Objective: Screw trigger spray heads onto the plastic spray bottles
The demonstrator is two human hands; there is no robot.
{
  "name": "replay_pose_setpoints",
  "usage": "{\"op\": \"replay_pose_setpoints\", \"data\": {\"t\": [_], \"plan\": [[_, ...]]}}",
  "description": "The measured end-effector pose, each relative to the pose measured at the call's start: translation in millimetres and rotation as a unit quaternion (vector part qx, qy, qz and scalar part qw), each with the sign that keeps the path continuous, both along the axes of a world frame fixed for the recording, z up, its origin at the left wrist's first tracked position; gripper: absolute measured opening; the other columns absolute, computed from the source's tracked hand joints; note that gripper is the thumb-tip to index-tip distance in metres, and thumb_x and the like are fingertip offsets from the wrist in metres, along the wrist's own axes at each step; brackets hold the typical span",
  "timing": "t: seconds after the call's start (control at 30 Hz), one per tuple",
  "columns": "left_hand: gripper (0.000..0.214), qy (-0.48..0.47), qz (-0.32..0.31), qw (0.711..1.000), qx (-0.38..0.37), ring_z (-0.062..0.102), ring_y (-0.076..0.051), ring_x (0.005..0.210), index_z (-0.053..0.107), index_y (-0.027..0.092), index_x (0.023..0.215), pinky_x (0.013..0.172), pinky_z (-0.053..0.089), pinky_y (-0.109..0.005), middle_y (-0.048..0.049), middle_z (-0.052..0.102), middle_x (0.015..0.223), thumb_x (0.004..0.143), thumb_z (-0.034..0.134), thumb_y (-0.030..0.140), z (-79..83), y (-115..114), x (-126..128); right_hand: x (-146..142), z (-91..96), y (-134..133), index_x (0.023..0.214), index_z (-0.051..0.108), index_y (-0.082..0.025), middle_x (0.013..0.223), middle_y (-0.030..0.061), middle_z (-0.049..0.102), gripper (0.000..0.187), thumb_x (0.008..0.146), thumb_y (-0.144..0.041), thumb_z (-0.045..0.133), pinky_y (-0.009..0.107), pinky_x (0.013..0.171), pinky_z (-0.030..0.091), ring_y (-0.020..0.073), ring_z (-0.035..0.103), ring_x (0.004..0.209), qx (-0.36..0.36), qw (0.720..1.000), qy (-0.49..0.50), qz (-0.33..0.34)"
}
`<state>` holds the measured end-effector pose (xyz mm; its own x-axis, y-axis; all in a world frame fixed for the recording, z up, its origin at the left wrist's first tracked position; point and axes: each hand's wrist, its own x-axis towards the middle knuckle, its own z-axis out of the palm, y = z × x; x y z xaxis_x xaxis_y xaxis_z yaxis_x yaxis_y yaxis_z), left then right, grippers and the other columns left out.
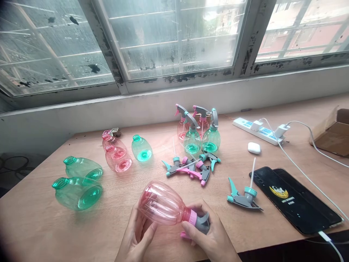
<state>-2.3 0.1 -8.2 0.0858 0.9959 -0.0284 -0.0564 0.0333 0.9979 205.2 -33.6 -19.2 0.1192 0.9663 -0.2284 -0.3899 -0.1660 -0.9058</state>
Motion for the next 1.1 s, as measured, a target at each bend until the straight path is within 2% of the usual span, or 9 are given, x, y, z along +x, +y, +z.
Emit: {"op": "replay_pose_setpoints", "data": {"t": [0.1,0.23,0.33,0.47,0.63,0.8,1.0,1.1], "plan": [[0.078,0.017,0.005,1.000,-0.005,0.042,-0.035,0.156,0.050,0.033,0.156,0.132,0.026,-0.051,-0.0086,0.057,0.162,0.087,0.083,0.048,-0.2,-2.4,-0.3,-0.1,0.4,-0.1,0.099,0.077,-0.020,0.077,-0.0053,0.070,0.044,0.074,-0.049,0.097,0.039,0.073,0.071,0.0088,0.060,0.054,0.015,1.000,-0.003,0.012],[0.082,-0.025,0.015,0.999,-0.028,0.050,-0.038,0.151,0.049,0.031,0.156,0.128,0.034,-0.051,-0.0105,0.061,0.158,0.084,0.085,0.050,1.1,-0.8,-0.6,0.0,1.5,-0.1,0.098,0.079,-0.022,0.084,-0.0036,0.073,0.039,0.074,-0.046,0.098,0.035,0.072,0.070,0.0101,0.060,0.059,0.028,0.999,-0.007,0.029],[0.077,-0.044,-0.005,0.999,-0.029,0.051,-0.038,0.150,0.052,0.031,0.155,0.127,0.037,-0.050,-0.0097,0.061,0.158,0.086,0.084,0.046,1.7,3.1,-2.3,0.4,0.9,0.1,0.100,0.078,-0.021,0.080,-0.0040,0.072,0.042,0.075,-0.047,0.097,0.038,0.074,0.071,0.0096,0.060,0.057,0.015,0.999,0.002,0.031],[0.075,-0.027,-0.035,0.999,-0.025,0.044,-0.034,0.155,0.053,0.037,0.154,0.130,0.033,-0.048,-0.0055,0.051,0.168,0.087,0.086,0.039,-4.1,7.9,-7.6,1.1,0.8,0.4,0.101,0.076,-0.020,0.072,-0.0063,0.069,0.048,0.072,-0.052,0.098,0.040,0.072,0.071,0.0092,0.059,0.050,-0.006,1.000,-0.004,0.006],[0.070,-0.029,0.000,0.999,-0.021,0.051,-0.035,0.151,0.059,0.039,0.149,0.128,0.036,-0.049,-0.0039,0.059,0.161,0.085,0.087,0.039,-13.1,8.0,-8.2,1.6,1.3,0.2,0.101,0.077,-0.020,0.068,-0.0076,0.066,0.048,0.072,-0.052,0.098,0.041,0.073,0.071,0.0095,0.061,0.050,-0.001,1.000,0.002,0.002],[0.065,-0.019,0.015,1.000,-0.004,0.052,-0.035,0.150,0.061,0.038,0.148,0.128,0.035,-0.049,-0.0047,0.059,0.161,0.088,0.084,0.041,-13.1,6.2,-4.8,2.3,-0.3,0.3,0.101,0.076,-0.021,0.071,-0.0074,0.068,0.049,0.070,-0.052,0.099,0.044,0.073,0.072,0.0096,0.061,0.050,-0.001,1.000,0.014,-0.002],[0.086,-0.014,0.029,0.999,0.006,0.049,-0.038,0.151,0.060,0.034,0.149,0.128,0.035,-0.049,-0.0065,0.061,0.159,0.071,0.097,0.044,-7.1,4.1,-3.3,0.1,2.0,0.2,0.099,0.078,-0.020,0.080,-0.0034,0.074,0.047,0.071,-0.051,0.099,0.039,0.071,0.071,0.0092,0.061,0.053,0.003,1.000,-0.003,0.005],[0.073,-0.035,0.003,0.999,-0.014,0.051,-0.037,0.151,0.061,0.032,0.149,0.126,0.040,-0.047,-0.0090,0.062,0.158,0.083,0.087,0.050,-0.6,4.8,-3.9,-1.1,4.7,-0.4,0.098,0.079,-0.020,0.084,-0.0024,0.074,0.044,0.072,-0.050,0.098,0.038,0.072,0.071,0.0097,0.062,0.056,0.010,1.000,-0.011,0.008]]}}
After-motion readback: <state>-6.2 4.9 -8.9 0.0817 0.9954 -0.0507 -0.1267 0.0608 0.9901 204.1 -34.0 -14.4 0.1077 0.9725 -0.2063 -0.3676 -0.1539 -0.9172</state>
